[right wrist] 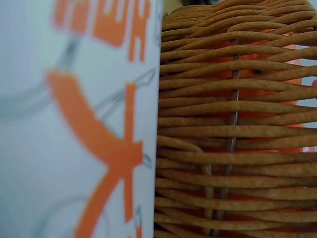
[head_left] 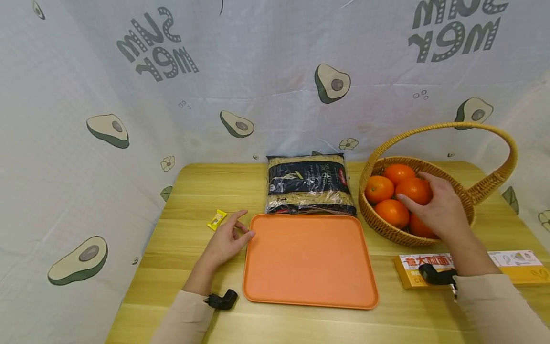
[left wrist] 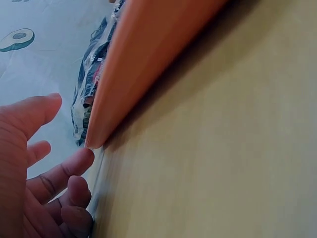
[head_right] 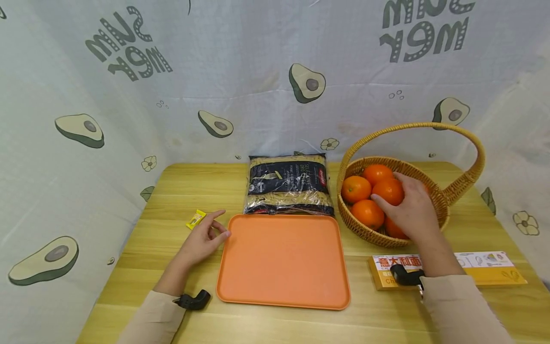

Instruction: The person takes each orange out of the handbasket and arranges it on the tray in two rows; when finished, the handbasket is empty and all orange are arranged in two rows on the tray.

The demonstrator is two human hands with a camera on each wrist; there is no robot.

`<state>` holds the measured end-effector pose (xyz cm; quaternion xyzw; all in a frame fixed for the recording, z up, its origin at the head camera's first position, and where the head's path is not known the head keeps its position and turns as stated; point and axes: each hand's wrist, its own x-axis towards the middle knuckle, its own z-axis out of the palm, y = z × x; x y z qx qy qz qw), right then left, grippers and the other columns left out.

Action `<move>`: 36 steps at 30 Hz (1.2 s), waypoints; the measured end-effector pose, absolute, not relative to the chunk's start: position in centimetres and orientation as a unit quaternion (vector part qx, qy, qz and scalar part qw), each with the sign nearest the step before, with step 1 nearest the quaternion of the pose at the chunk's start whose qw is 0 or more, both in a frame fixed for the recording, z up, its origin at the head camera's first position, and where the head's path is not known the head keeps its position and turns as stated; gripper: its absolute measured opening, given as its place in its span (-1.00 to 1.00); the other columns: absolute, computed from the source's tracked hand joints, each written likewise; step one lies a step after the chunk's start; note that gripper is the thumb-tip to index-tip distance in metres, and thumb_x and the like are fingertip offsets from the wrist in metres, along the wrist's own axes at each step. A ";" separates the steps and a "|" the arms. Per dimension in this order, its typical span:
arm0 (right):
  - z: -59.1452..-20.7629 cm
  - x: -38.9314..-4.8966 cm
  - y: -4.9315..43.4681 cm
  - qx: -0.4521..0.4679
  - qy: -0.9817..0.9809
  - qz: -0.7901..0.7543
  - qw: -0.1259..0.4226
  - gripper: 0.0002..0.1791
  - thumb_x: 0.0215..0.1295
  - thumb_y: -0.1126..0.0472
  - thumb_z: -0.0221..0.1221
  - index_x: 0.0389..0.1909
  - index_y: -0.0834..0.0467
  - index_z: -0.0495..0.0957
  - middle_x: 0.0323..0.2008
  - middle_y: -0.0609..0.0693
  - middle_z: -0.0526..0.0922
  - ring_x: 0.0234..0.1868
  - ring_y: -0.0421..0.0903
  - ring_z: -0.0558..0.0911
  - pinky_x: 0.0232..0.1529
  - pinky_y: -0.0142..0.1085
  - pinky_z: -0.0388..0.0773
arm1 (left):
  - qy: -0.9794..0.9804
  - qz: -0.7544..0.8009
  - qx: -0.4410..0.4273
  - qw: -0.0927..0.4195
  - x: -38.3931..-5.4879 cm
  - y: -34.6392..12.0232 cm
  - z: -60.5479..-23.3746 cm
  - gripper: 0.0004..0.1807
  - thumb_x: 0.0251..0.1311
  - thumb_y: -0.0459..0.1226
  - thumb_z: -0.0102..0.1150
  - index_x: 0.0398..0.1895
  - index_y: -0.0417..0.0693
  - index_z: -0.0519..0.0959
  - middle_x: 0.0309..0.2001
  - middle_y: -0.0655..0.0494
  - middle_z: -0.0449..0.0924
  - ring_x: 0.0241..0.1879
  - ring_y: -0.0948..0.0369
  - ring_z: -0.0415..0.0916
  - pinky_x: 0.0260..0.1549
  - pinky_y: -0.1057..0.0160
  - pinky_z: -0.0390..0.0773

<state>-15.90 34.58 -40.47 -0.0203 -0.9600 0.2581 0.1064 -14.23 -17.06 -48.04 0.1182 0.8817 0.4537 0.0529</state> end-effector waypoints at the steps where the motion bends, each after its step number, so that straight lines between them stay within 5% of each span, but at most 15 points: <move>1: -40.5 -16.0 34.6 -0.020 -0.960 0.258 0.108 -0.07 0.34 -0.16 0.28 0.51 0.31 0.17 0.39 0.51 0.24 0.35 0.52 0.22 0.29 0.42 0.15 | 0.881 0.456 0.117 0.050 -14.3 -17.0 -48.1 -0.26 0.30 -0.08 0.36 0.50 0.01 0.32 -0.16 0.09 0.67 -0.52 0.26 0.46 -0.49 0.32 0.48; 19: -41.4 -16.1 35.1 -0.027 -0.961 0.256 0.104 -0.03 0.30 -0.17 0.32 0.51 0.31 0.18 0.37 0.51 0.26 0.33 0.50 0.23 0.26 0.43 0.17 | 0.901 0.422 0.099 0.004 -14.0 -16.5 -49.1 -0.69 0.21 -0.19 0.44 0.02 0.06 0.71 -0.28 0.20 0.70 -0.53 0.35 0.37 -0.51 0.35 0.39; 36: -41.5 -16.1 35.5 -0.013 -0.965 0.239 0.106 -0.10 0.32 -0.09 0.32 0.45 0.37 0.21 0.29 0.55 0.32 0.29 0.50 0.26 0.21 0.40 0.18 | 0.903 0.420 0.090 0.006 -14.0 -16.6 -49.4 -0.72 0.18 -0.17 0.47 -0.04 0.09 0.74 -0.35 0.26 0.69 -0.55 0.36 0.38 -0.52 0.37 0.40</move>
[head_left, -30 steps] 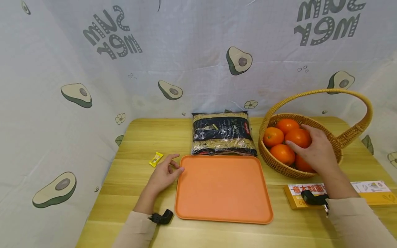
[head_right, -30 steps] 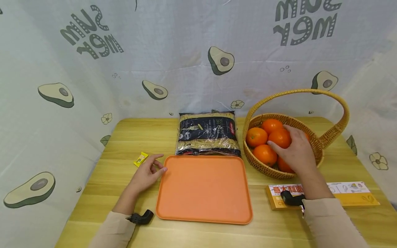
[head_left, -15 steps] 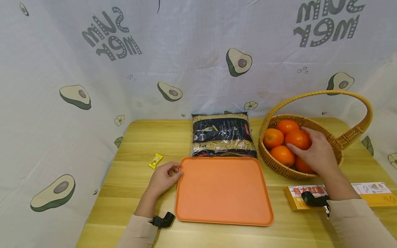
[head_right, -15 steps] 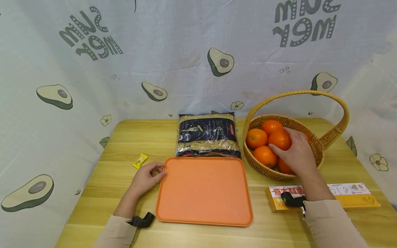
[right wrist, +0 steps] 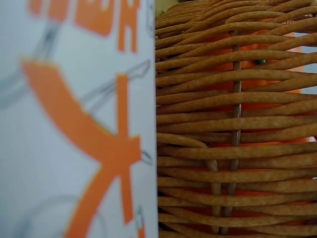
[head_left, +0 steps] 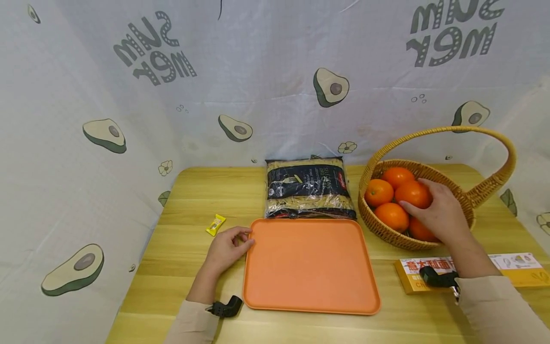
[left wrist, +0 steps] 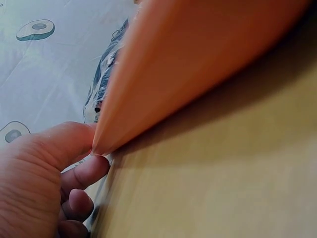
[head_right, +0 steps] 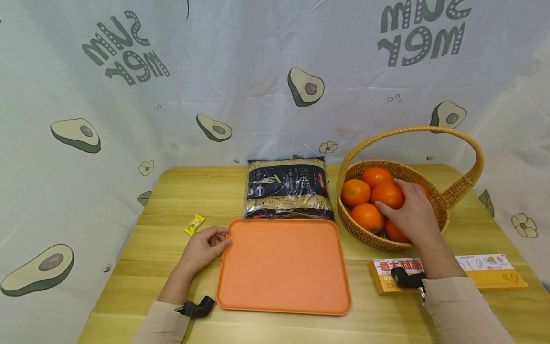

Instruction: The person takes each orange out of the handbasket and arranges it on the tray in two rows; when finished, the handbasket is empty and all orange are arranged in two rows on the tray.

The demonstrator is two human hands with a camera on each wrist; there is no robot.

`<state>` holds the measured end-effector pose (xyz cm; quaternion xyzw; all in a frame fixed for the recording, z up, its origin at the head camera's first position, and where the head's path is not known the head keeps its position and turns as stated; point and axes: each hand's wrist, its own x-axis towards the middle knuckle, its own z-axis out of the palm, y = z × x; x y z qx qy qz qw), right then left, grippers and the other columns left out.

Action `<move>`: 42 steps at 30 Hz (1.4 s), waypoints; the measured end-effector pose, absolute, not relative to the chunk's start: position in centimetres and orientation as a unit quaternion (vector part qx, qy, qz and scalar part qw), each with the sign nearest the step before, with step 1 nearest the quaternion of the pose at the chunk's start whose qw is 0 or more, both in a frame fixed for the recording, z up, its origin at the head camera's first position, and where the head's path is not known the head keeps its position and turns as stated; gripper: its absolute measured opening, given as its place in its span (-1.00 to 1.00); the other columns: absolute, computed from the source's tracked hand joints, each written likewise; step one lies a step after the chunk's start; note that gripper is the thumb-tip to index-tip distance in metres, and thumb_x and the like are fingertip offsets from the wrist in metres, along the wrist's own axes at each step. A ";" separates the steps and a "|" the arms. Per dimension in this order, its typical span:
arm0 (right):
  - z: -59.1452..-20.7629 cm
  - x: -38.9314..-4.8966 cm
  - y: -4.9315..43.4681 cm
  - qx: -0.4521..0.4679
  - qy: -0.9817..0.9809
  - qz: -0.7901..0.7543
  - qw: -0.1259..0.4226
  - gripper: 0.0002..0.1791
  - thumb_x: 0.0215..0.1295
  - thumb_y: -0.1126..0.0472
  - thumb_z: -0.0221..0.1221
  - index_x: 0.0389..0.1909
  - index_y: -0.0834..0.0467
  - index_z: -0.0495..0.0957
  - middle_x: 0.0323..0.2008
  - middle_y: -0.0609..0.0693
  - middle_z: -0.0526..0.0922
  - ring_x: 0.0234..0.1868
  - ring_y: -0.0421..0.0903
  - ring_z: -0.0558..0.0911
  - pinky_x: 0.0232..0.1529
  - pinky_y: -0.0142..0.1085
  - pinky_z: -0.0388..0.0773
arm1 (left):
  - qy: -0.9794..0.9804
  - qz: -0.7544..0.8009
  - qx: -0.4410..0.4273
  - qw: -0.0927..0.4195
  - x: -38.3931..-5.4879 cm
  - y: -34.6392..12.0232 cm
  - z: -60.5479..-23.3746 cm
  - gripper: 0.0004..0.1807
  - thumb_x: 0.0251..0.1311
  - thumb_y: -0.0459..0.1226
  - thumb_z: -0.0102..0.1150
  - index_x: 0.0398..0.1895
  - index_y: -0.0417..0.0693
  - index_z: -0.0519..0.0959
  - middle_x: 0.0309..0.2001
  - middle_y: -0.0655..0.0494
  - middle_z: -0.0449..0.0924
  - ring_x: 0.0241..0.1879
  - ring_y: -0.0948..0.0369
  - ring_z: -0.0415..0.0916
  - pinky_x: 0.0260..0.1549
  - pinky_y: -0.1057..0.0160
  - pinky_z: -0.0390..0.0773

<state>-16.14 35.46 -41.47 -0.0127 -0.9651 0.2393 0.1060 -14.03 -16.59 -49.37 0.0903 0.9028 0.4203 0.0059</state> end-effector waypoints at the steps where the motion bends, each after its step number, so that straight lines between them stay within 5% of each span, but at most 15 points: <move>1: -41.4 -16.1 35.4 -0.013 -0.965 0.240 0.107 -0.10 0.32 -0.09 0.32 0.45 0.37 0.22 0.29 0.54 0.32 0.29 0.50 0.26 0.21 0.40 0.18 | 0.903 0.420 0.091 0.006 -14.0 -16.6 -49.4 -0.72 0.18 -0.17 0.47 -0.03 0.08 0.74 -0.35 0.26 0.69 -0.55 0.36 0.39 -0.52 0.37 0.40; 29: -39.6 -14.3 33.8 -0.038 -0.951 0.278 0.132 -0.08 0.21 -0.03 0.43 0.46 0.29 0.26 0.25 0.53 0.19 0.14 0.44 0.27 -0.05 0.38 0.35 | 0.902 0.423 0.090 -0.003 -13.8 -16.6 -49.5 -0.73 0.17 -0.18 0.48 -0.04 0.09 0.75 -0.36 0.30 0.68 -0.52 0.38 0.42 -0.48 0.37 0.45; 39: -39.3 -13.5 33.1 -0.016 -0.938 0.303 0.167 -0.13 0.11 0.10 0.48 0.39 0.28 0.32 0.32 0.45 0.29 0.22 0.44 0.29 0.01 0.38 0.33 | 0.899 0.428 0.094 -0.008 -13.8 -16.7 -49.6 -0.73 0.17 -0.18 0.48 -0.05 0.08 0.75 -0.36 0.27 0.69 -0.53 0.40 0.41 -0.49 0.37 0.44; 42: -39.1 -13.2 32.8 -0.019 -0.937 0.313 0.152 -0.10 0.14 0.06 0.48 0.43 0.24 0.28 0.33 0.47 0.30 0.17 0.46 0.38 -0.07 0.11 0.50 | 0.898 0.430 0.094 -0.007 -13.8 -16.7 -49.7 -0.73 0.18 -0.18 0.47 -0.05 0.08 0.75 -0.36 0.26 0.69 -0.53 0.40 0.40 -0.49 0.37 0.44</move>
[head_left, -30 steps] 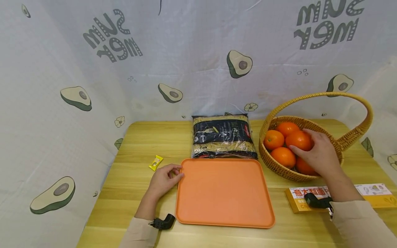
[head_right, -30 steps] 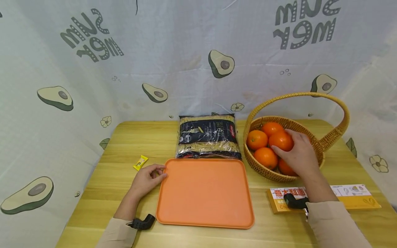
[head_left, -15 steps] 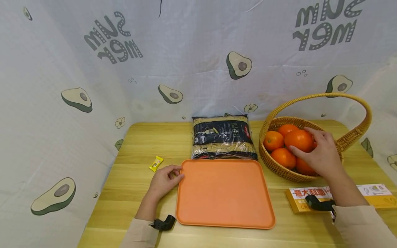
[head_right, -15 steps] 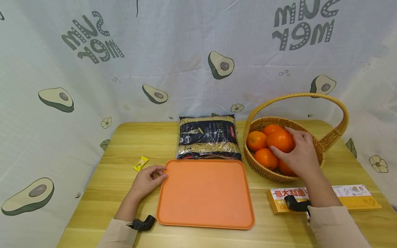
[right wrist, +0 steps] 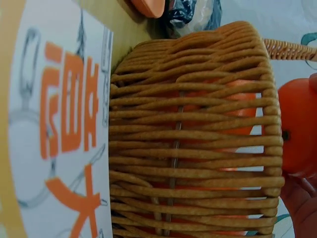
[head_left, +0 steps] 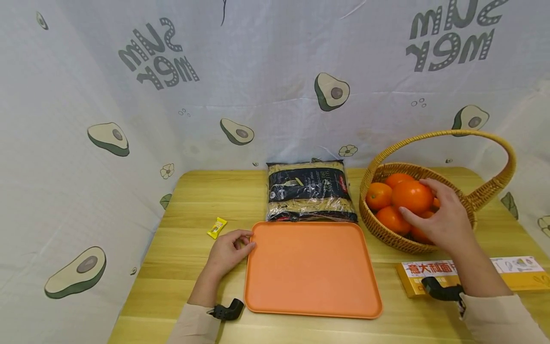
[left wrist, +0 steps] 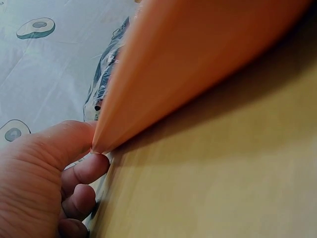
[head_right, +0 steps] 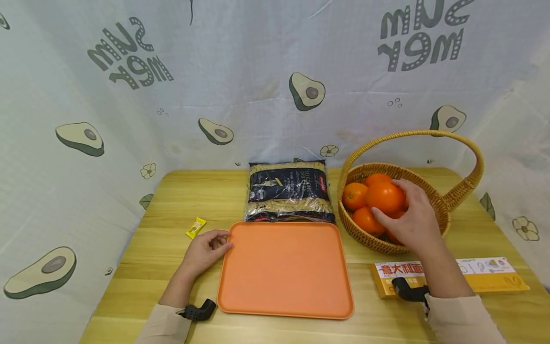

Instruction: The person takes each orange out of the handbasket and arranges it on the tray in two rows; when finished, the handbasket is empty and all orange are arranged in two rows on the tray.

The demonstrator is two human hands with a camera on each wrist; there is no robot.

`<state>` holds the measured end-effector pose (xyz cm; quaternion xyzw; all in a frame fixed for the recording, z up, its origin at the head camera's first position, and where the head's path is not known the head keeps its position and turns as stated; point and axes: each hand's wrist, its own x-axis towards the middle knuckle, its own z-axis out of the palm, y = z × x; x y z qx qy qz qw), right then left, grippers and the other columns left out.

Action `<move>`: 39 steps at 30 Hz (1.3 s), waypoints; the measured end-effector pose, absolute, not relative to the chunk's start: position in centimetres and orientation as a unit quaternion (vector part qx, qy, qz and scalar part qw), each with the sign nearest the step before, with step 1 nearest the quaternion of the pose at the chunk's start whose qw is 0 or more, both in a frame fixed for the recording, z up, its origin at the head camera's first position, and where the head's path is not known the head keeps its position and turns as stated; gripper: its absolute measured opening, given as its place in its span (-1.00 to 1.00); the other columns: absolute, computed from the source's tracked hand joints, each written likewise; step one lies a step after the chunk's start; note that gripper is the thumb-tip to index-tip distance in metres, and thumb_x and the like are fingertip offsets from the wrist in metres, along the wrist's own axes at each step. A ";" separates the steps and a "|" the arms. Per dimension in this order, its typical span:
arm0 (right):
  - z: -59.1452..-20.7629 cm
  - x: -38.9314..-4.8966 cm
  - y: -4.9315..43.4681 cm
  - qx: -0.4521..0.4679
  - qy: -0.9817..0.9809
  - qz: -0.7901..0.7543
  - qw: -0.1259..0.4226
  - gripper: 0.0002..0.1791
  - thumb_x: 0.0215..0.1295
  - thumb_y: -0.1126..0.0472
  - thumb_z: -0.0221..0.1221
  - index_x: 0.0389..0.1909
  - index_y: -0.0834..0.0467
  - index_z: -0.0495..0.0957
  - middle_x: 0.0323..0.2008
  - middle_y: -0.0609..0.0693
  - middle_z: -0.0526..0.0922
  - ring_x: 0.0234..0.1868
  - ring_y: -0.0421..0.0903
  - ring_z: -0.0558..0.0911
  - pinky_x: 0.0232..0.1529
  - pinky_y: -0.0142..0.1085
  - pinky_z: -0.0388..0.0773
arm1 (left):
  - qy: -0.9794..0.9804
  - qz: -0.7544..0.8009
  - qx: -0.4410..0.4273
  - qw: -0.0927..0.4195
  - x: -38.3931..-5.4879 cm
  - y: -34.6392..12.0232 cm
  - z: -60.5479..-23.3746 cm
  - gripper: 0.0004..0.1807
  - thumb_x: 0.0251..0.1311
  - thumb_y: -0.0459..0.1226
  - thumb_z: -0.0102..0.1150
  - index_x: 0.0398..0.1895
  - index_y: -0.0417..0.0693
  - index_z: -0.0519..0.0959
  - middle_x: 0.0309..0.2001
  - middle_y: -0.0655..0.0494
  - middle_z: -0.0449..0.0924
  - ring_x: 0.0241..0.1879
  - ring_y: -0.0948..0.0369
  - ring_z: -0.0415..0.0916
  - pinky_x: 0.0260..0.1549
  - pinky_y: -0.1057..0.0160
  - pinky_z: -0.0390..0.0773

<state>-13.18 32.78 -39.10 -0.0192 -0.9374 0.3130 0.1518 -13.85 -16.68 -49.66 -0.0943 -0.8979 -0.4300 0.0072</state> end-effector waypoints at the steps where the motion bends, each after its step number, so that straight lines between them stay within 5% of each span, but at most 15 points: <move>1: -39.0 -13.0 32.7 -0.021 -0.937 0.318 0.146 -0.09 0.15 0.05 0.47 0.44 0.23 0.26 0.33 0.47 0.30 0.16 0.48 0.40 -0.11 -0.06 0.54 | -0.898 -0.430 -0.094 0.006 -13.9 -16.7 -49.7 -0.73 0.17 -0.18 0.47 -0.05 0.08 0.75 -0.36 0.25 0.70 -0.53 0.40 0.41 -0.50 0.37 0.44; 4: -38.8 -12.7 32.2 -0.026 -0.934 0.331 0.133 -0.06 0.15 0.04 0.48 0.47 0.20 0.21 0.31 0.45 0.31 0.12 0.49 0.45 -0.27 -0.55 0.36 | -0.897 -0.433 -0.092 0.004 -13.9 -16.7 -49.7 -0.73 0.17 -0.19 0.48 -0.05 0.08 0.75 -0.36 0.25 0.69 -0.53 0.40 0.41 -0.49 0.38 0.44; 6: -38.8 -12.5 32.0 -0.024 -0.931 0.340 0.131 -0.05 0.14 0.06 0.49 0.46 0.20 0.20 0.30 0.43 0.31 0.13 0.48 0.46 -0.32 -0.71 0.22 | -0.897 -0.433 -0.092 0.003 -13.9 -16.7 -49.7 -0.73 0.17 -0.19 0.48 -0.05 0.08 0.75 -0.36 0.26 0.69 -0.53 0.40 0.41 -0.49 0.38 0.44; 16: -38.9 -11.6 30.1 0.010 -0.919 0.363 0.153 -0.02 0.05 0.18 0.54 0.46 0.16 0.22 0.23 0.41 0.34 0.09 0.44 0.48 -0.23 -0.84 0.19 | -0.894 -0.439 -0.093 0.006 -13.8 -16.6 -49.6 -0.74 0.17 -0.19 0.48 -0.07 0.07 0.75 -0.37 0.26 0.68 -0.52 0.39 0.41 -0.48 0.37 0.44; 21: -38.9 -11.2 28.9 0.029 -0.919 0.350 0.178 -0.01 -0.04 0.19 0.59 0.44 0.11 0.30 0.24 0.36 0.45 0.10 0.40 0.50 -0.07 -0.52 0.43 | -0.896 -0.432 -0.098 0.010 -13.9 -16.7 -49.7 -0.74 0.17 -0.18 0.48 -0.06 0.07 0.75 -0.37 0.26 0.68 -0.53 0.40 0.41 -0.49 0.38 0.45; 25: -38.8 -11.0 27.7 0.060 -0.918 0.332 0.206 -0.07 -0.12 0.23 0.60 0.36 0.15 0.43 0.27 0.32 0.43 0.14 0.40 0.46 -0.02 0.17 0.48 | -0.896 -0.432 -0.101 0.013 -13.9 -16.7 -49.8 -0.74 0.18 -0.18 0.47 -0.06 0.05 0.75 -0.37 0.25 0.69 -0.53 0.41 0.41 -0.50 0.37 0.45; 28: -38.8 -10.9 26.8 0.069 -0.915 0.342 0.205 -0.07 -0.11 0.22 0.60 0.36 0.17 0.41 0.24 0.31 0.42 0.10 0.37 0.49 0.02 -0.03 0.52 | -0.895 -0.434 -0.100 0.011 -13.9 -16.7 -49.8 -0.74 0.18 -0.19 0.47 -0.06 0.05 0.75 -0.36 0.25 0.69 -0.52 0.41 0.41 -0.49 0.37 0.45; 31: -39.0 -10.8 26.1 0.072 -0.910 0.355 0.200 -0.06 -0.09 0.24 0.60 0.37 0.18 0.38 0.23 0.31 0.46 0.05 0.27 0.54 -0.02 -0.59 0.40 | -0.895 -0.435 -0.096 0.008 -13.9 -16.7 -49.7 -0.74 0.17 -0.19 0.48 -0.06 0.06 0.75 -0.36 0.25 0.69 -0.52 0.40 0.41 -0.48 0.38 0.45; 33: -39.2 -10.8 25.6 0.080 -0.906 0.365 0.200 -0.07 -0.09 0.27 0.60 0.36 0.17 0.39 0.23 0.28 0.47 0.08 0.02 0.56 -0.05 -0.83 0.24 | -0.896 -0.433 -0.097 0.008 -13.9 -16.7 -49.8 -0.74 0.18 -0.20 0.47 -0.06 0.06 0.75 -0.36 0.25 0.69 -0.52 0.40 0.40 -0.48 0.38 0.45; 36: -39.6 -10.9 24.9 0.102 -0.896 0.377 0.209 -0.09 -0.13 0.35 0.59 0.34 0.16 0.44 0.24 0.23 0.49 0.09 -0.42 0.46 -0.02 -0.85 0.26 | -0.897 -0.430 -0.099 0.009 -13.9 -16.7 -49.8 -0.73 0.18 -0.19 0.47 -0.05 0.05 0.75 -0.36 0.26 0.69 -0.52 0.41 0.41 -0.49 0.38 0.45; 39: -39.9 -10.9 24.1 0.127 -0.886 0.394 0.211 -0.10 -0.13 0.42 0.57 0.34 0.17 0.45 0.24 0.21 0.48 0.08 -0.65 0.33 -0.01 -0.83 0.30 | -0.897 -0.432 -0.095 0.007 -13.9 -16.7 -49.8 -0.73 0.17 -0.19 0.48 -0.06 0.06 0.75 -0.37 0.28 0.68 -0.53 0.40 0.41 -0.49 0.38 0.46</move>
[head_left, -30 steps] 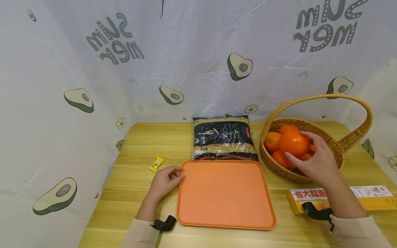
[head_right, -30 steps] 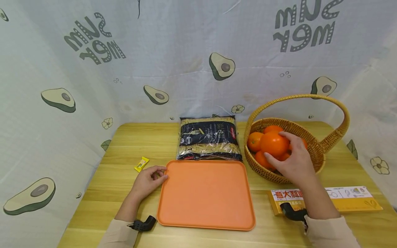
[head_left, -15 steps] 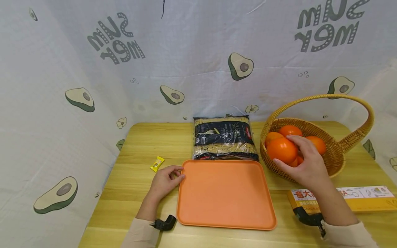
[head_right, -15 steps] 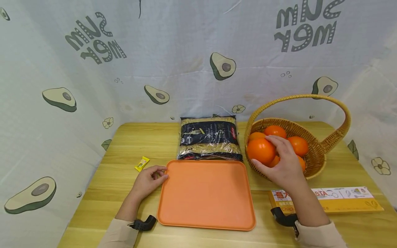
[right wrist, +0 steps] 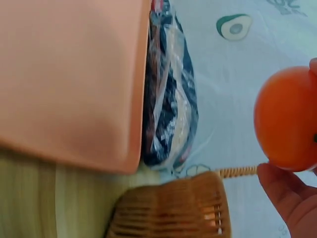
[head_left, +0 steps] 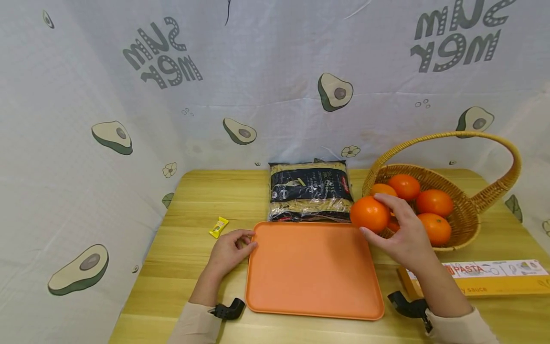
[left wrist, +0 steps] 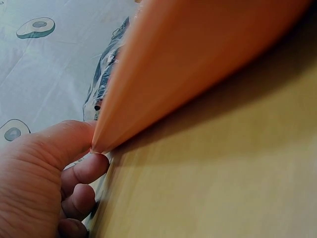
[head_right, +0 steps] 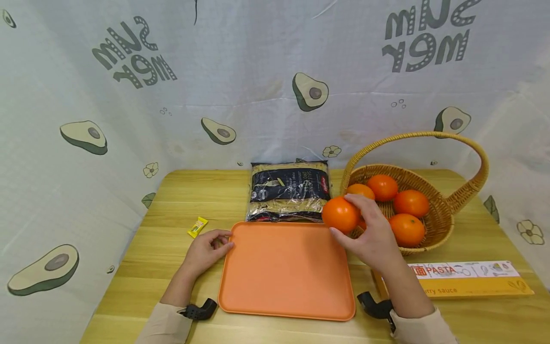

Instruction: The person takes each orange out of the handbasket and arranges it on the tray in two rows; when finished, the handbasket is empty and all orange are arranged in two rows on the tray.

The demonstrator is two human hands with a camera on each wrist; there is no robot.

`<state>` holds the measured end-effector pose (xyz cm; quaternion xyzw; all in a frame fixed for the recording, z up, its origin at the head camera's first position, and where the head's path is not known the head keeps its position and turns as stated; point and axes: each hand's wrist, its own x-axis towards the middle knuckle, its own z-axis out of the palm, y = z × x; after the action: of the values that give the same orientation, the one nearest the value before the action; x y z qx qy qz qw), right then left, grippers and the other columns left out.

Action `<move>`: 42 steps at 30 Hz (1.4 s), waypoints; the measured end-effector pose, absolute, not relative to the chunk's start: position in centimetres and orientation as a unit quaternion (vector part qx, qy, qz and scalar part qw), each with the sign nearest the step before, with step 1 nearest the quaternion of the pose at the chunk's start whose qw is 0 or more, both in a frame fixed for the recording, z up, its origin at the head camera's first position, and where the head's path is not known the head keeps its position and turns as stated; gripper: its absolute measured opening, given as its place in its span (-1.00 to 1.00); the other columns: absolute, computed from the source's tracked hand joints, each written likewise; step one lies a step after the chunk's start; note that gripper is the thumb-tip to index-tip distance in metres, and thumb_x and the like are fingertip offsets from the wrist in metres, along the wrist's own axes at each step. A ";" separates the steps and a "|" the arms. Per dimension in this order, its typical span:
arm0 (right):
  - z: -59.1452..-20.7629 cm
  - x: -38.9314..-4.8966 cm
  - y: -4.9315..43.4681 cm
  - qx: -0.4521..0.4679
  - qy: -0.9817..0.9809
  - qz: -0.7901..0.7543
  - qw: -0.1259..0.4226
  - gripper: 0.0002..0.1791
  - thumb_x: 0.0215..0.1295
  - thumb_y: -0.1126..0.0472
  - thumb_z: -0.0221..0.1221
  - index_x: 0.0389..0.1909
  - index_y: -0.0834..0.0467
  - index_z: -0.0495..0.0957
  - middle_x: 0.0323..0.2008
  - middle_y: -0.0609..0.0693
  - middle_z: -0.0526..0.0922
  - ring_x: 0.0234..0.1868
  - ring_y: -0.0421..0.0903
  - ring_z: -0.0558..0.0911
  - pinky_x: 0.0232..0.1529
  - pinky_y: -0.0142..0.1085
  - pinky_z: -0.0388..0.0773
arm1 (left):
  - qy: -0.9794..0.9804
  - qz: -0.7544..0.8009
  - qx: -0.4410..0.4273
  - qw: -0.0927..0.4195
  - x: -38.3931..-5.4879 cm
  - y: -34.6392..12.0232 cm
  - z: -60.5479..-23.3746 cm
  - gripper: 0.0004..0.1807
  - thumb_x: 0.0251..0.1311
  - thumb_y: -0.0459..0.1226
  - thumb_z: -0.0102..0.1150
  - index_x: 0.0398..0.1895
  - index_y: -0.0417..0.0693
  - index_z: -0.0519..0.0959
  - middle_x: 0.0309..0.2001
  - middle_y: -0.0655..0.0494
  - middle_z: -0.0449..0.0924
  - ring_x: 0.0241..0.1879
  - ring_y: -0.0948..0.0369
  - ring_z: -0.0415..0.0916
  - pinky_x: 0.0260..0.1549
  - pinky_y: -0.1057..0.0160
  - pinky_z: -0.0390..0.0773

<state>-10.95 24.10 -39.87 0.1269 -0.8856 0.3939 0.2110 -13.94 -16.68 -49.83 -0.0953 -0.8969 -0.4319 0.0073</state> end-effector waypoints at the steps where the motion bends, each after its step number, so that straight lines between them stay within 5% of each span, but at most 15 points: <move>1: -40.0 -11.0 23.8 0.132 -0.884 0.396 0.210 -0.10 -0.13 0.43 0.57 0.34 0.18 0.44 0.24 0.21 0.47 0.08 -0.65 0.33 0.00 -0.83 0.31 | -0.897 -0.432 -0.093 0.006 -13.9 -16.7 -49.8 -0.73 0.17 -0.19 0.48 -0.06 0.07 0.75 -0.37 0.29 0.68 -0.53 0.40 0.42 -0.49 0.38 0.46; 3: -40.1 -11.0 23.3 0.142 -0.882 0.398 0.209 -0.08 -0.12 0.43 0.57 0.36 0.17 0.43 0.23 0.22 0.49 0.07 -0.63 0.35 0.01 -0.82 0.31 | -0.897 -0.433 -0.090 0.003 -13.9 -16.7 -49.7 -0.73 0.17 -0.19 0.48 -0.06 0.08 0.75 -0.37 0.30 0.67 -0.52 0.38 0.43 -0.48 0.37 0.46; 7: -40.3 -11.1 22.3 0.150 -0.889 0.380 0.206 -0.06 -0.13 0.36 0.59 0.37 0.13 0.42 0.25 0.20 0.53 0.07 -0.19 0.59 0.05 -0.81 0.27 | -0.898 -0.431 -0.089 0.000 -14.0 -16.7 -49.8 -0.73 0.17 -0.19 0.48 -0.05 0.09 0.75 -0.37 0.31 0.67 -0.52 0.38 0.43 -0.48 0.37 0.46; 10: -40.4 -11.1 21.5 0.157 -0.893 0.370 0.203 -0.12 -0.13 0.33 0.60 0.32 0.14 0.47 0.27 0.21 0.50 0.09 0.22 0.59 0.11 -0.40 0.57 | -0.898 -0.431 -0.090 0.000 -14.0 -16.7 -49.8 -0.73 0.17 -0.19 0.48 -0.05 0.09 0.75 -0.37 0.31 0.67 -0.53 0.38 0.43 -0.49 0.37 0.46; 14: -40.6 -11.1 20.3 0.155 -0.897 0.371 0.183 -0.18 -0.09 0.27 0.59 0.29 0.12 0.51 0.22 0.22 0.43 0.08 0.24 0.55 -0.05 0.28 0.60 | -0.897 -0.433 -0.091 -0.001 -13.9 -16.7 -49.7 -0.73 0.16 -0.19 0.48 -0.05 0.08 0.75 -0.37 0.30 0.67 -0.53 0.38 0.43 -0.49 0.37 0.46; 23: -41.2 -11.6 18.0 0.182 -0.897 0.378 0.142 -0.11 -0.04 0.25 0.59 0.36 0.17 0.40 0.21 0.14 0.51 0.03 0.06 0.65 -0.02 -0.35 0.67 | -0.892 -0.440 -0.100 -0.010 -13.9 -16.9 -49.5 -0.72 0.18 -0.17 0.47 -0.03 0.08 0.74 -0.34 0.29 0.68 -0.53 0.38 0.43 -0.50 0.37 0.45; 31: -41.6 -12.1 15.8 0.199 -0.899 0.377 0.096 -0.23 0.03 0.14 0.56 0.30 0.03 0.49 0.28 0.08 0.49 0.18 0.16 0.60 0.07 0.14 0.65 | -0.879 -0.462 -0.113 -0.042 -13.8 -17.6 -49.5 -0.73 0.14 -0.16 0.51 -0.08 0.10 0.76 -0.35 0.27 0.69 -0.53 0.34 0.43 -0.50 0.36 0.45; 42: -42.0 -12.7 13.1 0.182 -0.917 0.354 0.035 -0.20 0.08 0.03 0.54 0.36 -0.02 0.45 0.23 0.08 0.47 0.07 0.10 0.62 0.03 0.09 0.65 | -0.856 -0.483 -0.141 -0.118 -13.6 -18.7 -49.2 -0.74 0.11 -0.15 0.53 -0.13 0.05 0.78 -0.39 0.16 0.70 -0.49 0.32 0.47 -0.45 0.38 0.48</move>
<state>-12.66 13.14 -42.05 0.1815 -0.9168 0.3539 0.0349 -13.58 -18.69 -49.16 -0.1405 -0.8560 -0.4832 -0.1185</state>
